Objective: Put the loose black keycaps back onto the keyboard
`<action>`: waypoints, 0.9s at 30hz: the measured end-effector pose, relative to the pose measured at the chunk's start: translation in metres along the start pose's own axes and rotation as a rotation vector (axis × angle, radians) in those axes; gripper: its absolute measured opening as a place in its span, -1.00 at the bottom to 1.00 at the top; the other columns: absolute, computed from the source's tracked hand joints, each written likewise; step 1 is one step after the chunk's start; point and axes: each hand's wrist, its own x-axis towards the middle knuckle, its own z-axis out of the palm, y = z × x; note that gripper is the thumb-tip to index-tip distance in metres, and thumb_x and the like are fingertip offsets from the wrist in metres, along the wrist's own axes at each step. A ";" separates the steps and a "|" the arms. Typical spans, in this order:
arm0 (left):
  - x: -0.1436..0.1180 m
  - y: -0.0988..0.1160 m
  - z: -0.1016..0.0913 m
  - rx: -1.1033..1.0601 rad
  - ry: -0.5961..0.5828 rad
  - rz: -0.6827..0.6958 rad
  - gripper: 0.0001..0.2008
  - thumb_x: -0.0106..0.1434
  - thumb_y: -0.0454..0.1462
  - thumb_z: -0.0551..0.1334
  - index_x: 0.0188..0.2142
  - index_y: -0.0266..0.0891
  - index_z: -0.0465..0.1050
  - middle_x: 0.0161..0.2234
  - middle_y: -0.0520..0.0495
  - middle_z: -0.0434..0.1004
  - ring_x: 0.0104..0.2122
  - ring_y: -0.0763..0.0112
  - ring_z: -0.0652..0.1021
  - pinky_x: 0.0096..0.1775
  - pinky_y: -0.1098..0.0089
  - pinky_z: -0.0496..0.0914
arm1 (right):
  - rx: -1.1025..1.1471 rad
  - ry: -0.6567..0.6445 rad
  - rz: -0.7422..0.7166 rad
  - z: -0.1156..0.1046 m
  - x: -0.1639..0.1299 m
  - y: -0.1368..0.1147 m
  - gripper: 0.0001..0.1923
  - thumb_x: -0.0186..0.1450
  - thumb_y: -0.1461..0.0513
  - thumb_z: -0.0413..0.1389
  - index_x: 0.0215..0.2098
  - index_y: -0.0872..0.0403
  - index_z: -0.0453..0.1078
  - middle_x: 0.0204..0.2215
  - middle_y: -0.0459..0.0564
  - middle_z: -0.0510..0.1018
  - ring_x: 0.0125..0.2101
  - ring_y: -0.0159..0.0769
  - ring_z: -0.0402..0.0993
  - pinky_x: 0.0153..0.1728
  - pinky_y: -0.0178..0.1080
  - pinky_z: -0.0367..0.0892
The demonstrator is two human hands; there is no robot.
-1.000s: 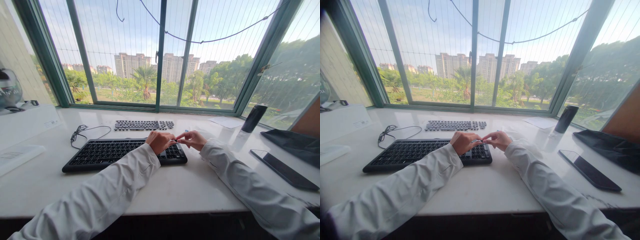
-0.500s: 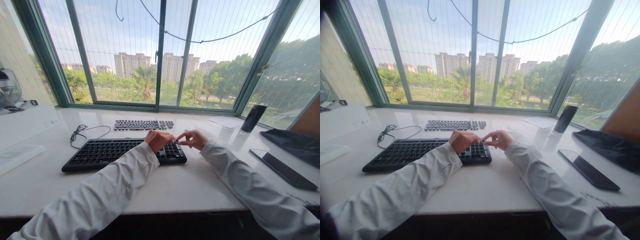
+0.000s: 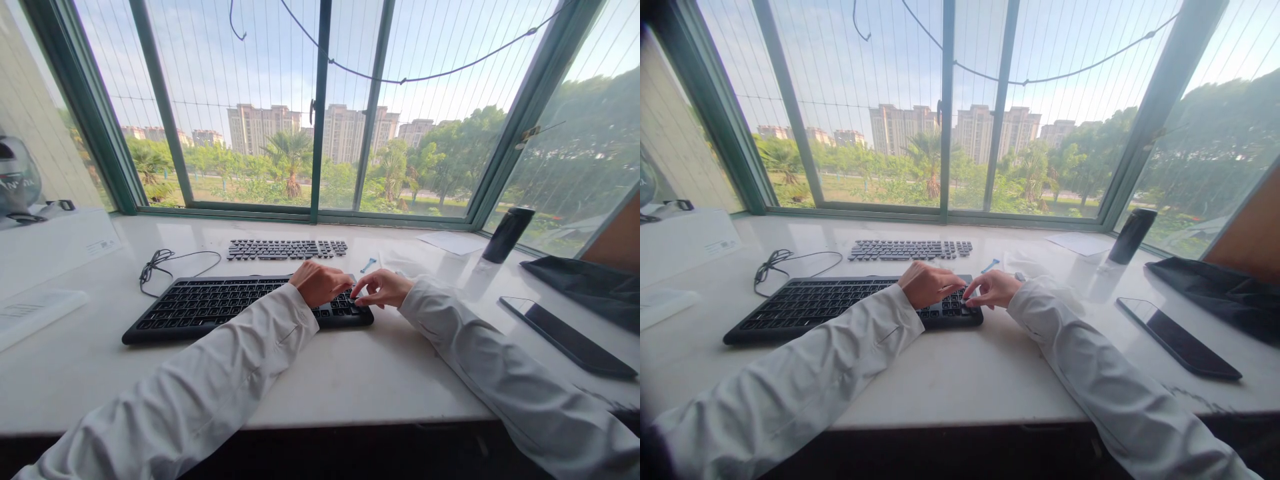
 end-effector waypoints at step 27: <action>-0.005 0.005 -0.013 -0.174 -0.151 0.148 -0.69 0.07 -0.26 0.10 -0.24 -0.03 0.55 -0.34 0.05 0.61 -0.39 0.44 0.56 -0.40 0.49 0.32 | 0.125 -0.025 0.049 0.006 0.009 0.017 -0.51 -0.03 -0.04 0.24 -0.25 0.13 0.48 -0.78 -0.20 0.35 -0.74 -0.51 0.23 -0.69 -0.43 0.04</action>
